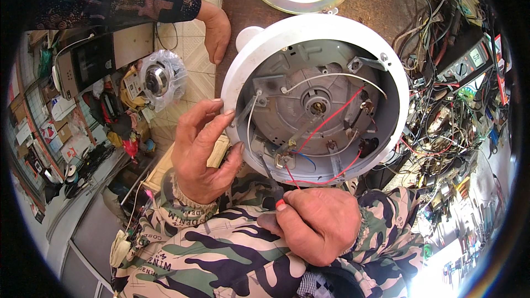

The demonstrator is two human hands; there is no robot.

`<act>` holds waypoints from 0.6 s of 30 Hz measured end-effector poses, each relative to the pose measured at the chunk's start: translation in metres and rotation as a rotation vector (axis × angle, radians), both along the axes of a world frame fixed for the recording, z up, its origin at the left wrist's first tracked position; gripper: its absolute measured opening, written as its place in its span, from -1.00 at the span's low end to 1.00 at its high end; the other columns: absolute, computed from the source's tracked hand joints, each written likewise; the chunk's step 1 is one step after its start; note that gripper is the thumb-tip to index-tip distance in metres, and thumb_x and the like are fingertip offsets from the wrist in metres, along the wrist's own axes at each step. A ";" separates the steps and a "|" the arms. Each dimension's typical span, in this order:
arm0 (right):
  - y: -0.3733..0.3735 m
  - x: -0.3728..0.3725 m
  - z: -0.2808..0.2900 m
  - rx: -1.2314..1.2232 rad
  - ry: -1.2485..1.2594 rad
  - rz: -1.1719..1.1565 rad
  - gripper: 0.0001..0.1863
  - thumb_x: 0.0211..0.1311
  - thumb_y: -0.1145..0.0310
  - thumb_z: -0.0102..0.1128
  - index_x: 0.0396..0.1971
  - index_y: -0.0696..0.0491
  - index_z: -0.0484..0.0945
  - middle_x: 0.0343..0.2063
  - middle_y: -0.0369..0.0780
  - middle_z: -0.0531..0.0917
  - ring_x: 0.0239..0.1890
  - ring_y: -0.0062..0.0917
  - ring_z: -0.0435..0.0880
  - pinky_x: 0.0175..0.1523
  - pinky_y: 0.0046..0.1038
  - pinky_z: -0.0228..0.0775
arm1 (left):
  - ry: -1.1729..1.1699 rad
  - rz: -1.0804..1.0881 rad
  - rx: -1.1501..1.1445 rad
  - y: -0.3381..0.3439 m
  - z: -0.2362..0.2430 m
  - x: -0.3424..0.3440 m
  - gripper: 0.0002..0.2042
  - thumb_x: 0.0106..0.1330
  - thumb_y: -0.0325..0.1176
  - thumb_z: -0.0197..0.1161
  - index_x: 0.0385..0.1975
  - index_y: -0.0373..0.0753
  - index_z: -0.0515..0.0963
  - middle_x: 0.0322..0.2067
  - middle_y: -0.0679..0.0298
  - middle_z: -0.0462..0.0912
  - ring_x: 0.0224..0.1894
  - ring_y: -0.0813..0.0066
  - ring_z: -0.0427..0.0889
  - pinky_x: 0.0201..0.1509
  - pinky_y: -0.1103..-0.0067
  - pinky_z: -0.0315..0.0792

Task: The person is repairing a ceiling fan motor. They use a multimeter to test the electrical connections and wires inside the motor housing. The person also uses a screwdriver to adjust components within the motor.

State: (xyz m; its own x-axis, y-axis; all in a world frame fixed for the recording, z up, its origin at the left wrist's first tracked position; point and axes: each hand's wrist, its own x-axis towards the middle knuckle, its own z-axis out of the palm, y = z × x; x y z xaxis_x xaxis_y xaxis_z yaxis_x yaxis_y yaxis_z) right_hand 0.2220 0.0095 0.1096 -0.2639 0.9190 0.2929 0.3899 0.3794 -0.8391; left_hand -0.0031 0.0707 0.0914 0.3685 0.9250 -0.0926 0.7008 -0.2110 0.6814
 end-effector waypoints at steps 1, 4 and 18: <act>0.001 -0.001 0.001 -0.008 0.001 -0.005 -0.66 -0.02 0.39 0.36 -0.23 0.25 0.58 -0.35 -0.05 0.61 -0.55 -0.46 0.61 -0.51 -0.51 0.46 | -0.001 -0.003 -0.001 0.000 0.000 0.000 -0.43 0.01 -0.64 0.47 0.14 -0.31 0.60 0.18 -0.03 0.48 0.11 0.15 0.62 0.16 0.39 0.56; 0.001 0.001 0.002 -0.121 0.080 0.047 -0.64 -0.07 0.40 0.31 -0.23 0.25 0.57 -0.37 -0.06 0.60 -0.57 -0.45 0.59 -0.51 -0.50 0.46 | -0.004 -0.018 -0.007 0.002 0.000 -0.001 -0.43 0.02 -0.64 0.47 0.14 -0.31 0.59 0.18 -0.03 0.48 0.12 0.14 0.62 0.17 0.39 0.56; 0.002 0.007 0.012 -0.192 -0.031 0.035 -0.66 -0.01 0.37 0.35 -0.21 0.20 0.60 -0.42 -0.12 0.59 -0.60 -0.50 0.56 -0.61 -0.53 0.28 | -0.015 -0.001 -0.029 0.001 0.000 -0.002 -0.45 0.03 -0.63 0.47 0.13 -0.32 0.60 0.17 -0.06 0.48 0.13 0.10 0.61 0.20 0.36 0.55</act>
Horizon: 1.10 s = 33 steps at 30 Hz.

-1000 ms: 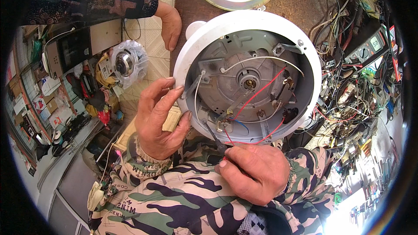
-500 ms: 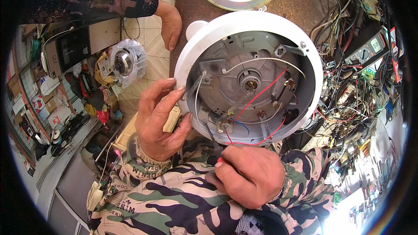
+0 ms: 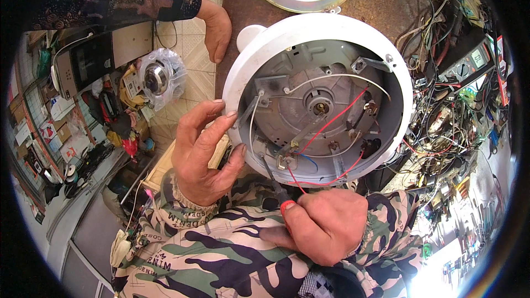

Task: The person is repairing a ceiling fan motor. They use a multimeter to test the electrical connections and wires inside the motor housing. The person also uses a screwdriver to adjust components within the motor.

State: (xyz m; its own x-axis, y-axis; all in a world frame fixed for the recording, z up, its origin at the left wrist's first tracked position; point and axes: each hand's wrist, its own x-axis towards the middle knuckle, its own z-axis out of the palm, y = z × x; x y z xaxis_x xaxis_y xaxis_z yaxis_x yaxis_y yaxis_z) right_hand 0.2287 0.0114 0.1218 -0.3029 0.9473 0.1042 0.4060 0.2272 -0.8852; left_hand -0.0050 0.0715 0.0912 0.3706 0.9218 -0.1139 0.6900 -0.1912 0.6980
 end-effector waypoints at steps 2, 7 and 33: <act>0.001 -0.003 -0.004 0.010 0.032 -0.033 -0.67 0.02 0.36 0.36 -0.21 0.19 0.60 -0.38 -0.09 0.62 -0.59 -0.49 0.57 -0.60 -0.54 0.31 | -0.001 -0.012 0.004 0.002 0.000 0.000 -0.45 0.03 -0.63 0.48 0.13 -0.33 0.60 0.17 -0.06 0.48 0.14 0.10 0.61 0.21 0.36 0.55; 0.004 0.000 -0.003 0.084 0.046 -0.010 -0.71 0.07 0.36 0.37 -0.20 0.13 0.62 -0.34 -0.06 0.65 -0.57 -0.49 0.58 -0.58 -0.56 0.33 | -0.003 -0.028 0.003 0.005 0.000 0.000 -0.45 0.03 -0.63 0.48 0.13 -0.32 0.60 0.17 -0.06 0.48 0.13 0.10 0.62 0.20 0.37 0.55; 0.016 0.002 0.023 0.015 -0.373 0.089 -0.65 -0.14 0.26 0.47 -0.37 0.13 0.59 -0.46 -0.20 0.51 -0.54 -0.43 0.54 -0.54 -0.46 0.33 | -0.282 0.003 -0.214 -0.005 -0.034 -0.013 -0.25 0.31 -0.56 0.29 0.51 -0.29 0.14 0.47 -0.04 0.21 0.44 0.13 0.35 0.47 0.29 0.28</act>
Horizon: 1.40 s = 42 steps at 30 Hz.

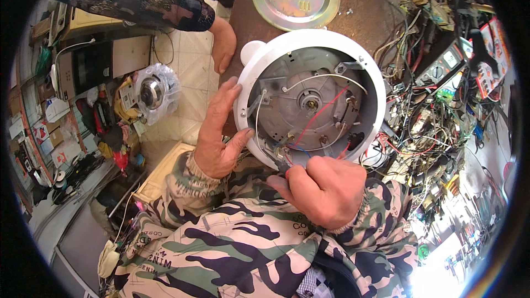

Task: The person is repairing a ceiling fan motor. They use a multimeter to test the electrical connections and wires inside the motor housing. The person also uses a screwdriver to adjust components within the motor.

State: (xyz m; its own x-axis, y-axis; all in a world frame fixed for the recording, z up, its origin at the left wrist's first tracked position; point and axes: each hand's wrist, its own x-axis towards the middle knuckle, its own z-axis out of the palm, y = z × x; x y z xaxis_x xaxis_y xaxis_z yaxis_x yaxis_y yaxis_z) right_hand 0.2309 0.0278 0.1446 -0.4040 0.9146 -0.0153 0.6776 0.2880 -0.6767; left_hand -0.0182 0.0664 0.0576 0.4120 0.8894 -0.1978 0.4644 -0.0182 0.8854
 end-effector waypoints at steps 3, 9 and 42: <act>0.000 -0.011 -0.002 0.031 0.114 -0.086 -0.69 -0.11 0.32 0.45 -0.36 0.10 0.57 -0.44 -0.24 0.52 -0.53 -0.39 0.56 -0.52 -0.37 0.40 | -0.331 0.084 -0.320 -0.002 -0.003 0.005 -0.19 0.42 -0.51 0.20 0.58 -0.30 -0.12 0.52 -0.01 0.10 0.51 0.23 0.22 0.52 0.32 0.19; -0.003 -0.008 0.004 0.027 -0.017 -0.037 -0.73 -0.06 0.34 0.56 -0.47 0.06 0.58 -0.51 -0.23 0.52 -0.59 -0.30 0.57 -0.50 -0.30 0.41 | -0.368 0.068 -0.246 0.001 -0.017 0.001 -0.21 0.43 -0.45 0.25 0.56 -0.37 -0.06 0.49 0.00 0.18 0.51 0.26 0.19 0.56 0.38 0.07; -0.005 -0.022 0.015 0.013 -0.145 -0.057 -0.77 0.03 0.45 0.50 -0.34 0.10 0.61 -0.42 -0.18 0.61 -0.46 -0.23 0.68 -0.38 -0.28 0.54 | -0.373 0.075 -0.157 -0.002 -0.043 -0.005 -0.21 0.39 -0.33 0.38 0.53 -0.32 0.09 0.45 0.03 0.26 0.45 0.26 0.29 0.52 0.39 0.18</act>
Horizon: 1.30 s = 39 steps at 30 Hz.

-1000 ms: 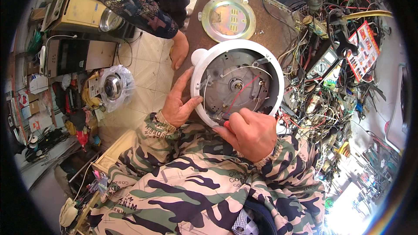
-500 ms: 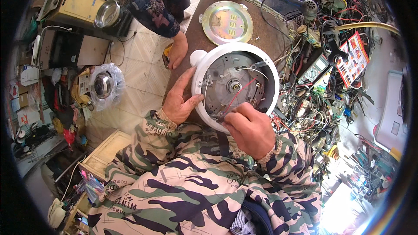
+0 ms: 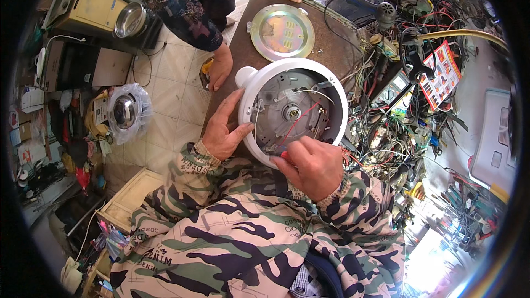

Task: The person is repairing a ceiling fan motor. They use a multimeter to test the electrical connections and wires inside the motor housing. The person also uses a screwdriver to adjust components within the motor.

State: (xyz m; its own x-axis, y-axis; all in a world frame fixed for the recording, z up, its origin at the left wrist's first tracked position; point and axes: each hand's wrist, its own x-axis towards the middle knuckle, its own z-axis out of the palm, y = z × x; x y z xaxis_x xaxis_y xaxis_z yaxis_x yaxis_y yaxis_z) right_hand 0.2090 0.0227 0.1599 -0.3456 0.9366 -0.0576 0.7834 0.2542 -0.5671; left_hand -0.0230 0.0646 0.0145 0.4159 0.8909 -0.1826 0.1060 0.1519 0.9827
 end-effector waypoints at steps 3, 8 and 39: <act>0.005 -0.003 -0.010 0.121 0.148 0.015 -0.78 0.04 0.39 0.51 -0.40 0.07 0.59 -0.48 -0.21 0.60 -0.51 -0.28 0.66 -0.43 -0.30 0.50 | 0.060 -0.013 0.042 -0.001 0.000 0.000 -0.23 0.40 -0.37 0.37 0.53 -0.32 0.09 0.44 0.04 0.27 0.44 0.28 0.32 0.50 0.42 0.21; 0.002 -0.002 -0.004 0.016 -0.028 0.011 -0.78 0.06 0.38 0.51 -0.41 0.06 0.58 -0.51 -0.23 0.56 -0.54 -0.28 0.64 -0.45 -0.30 0.49 | 0.068 -0.014 0.043 -0.001 -0.005 -0.002 -0.23 0.39 -0.39 0.38 0.53 -0.32 0.10 0.43 0.05 0.29 0.43 0.28 0.33 0.49 0.42 0.23; 0.006 -0.007 -0.004 -0.075 -0.028 -0.007 -0.80 0.06 0.47 0.46 -0.32 0.08 0.62 -0.42 -0.18 0.60 -0.44 -0.22 0.68 -0.36 -0.28 0.53 | -0.014 0.059 -0.001 -0.001 -0.001 0.003 -0.26 0.32 -0.43 0.40 0.48 -0.32 0.21 0.38 0.00 0.34 0.40 0.23 0.37 0.47 0.40 0.26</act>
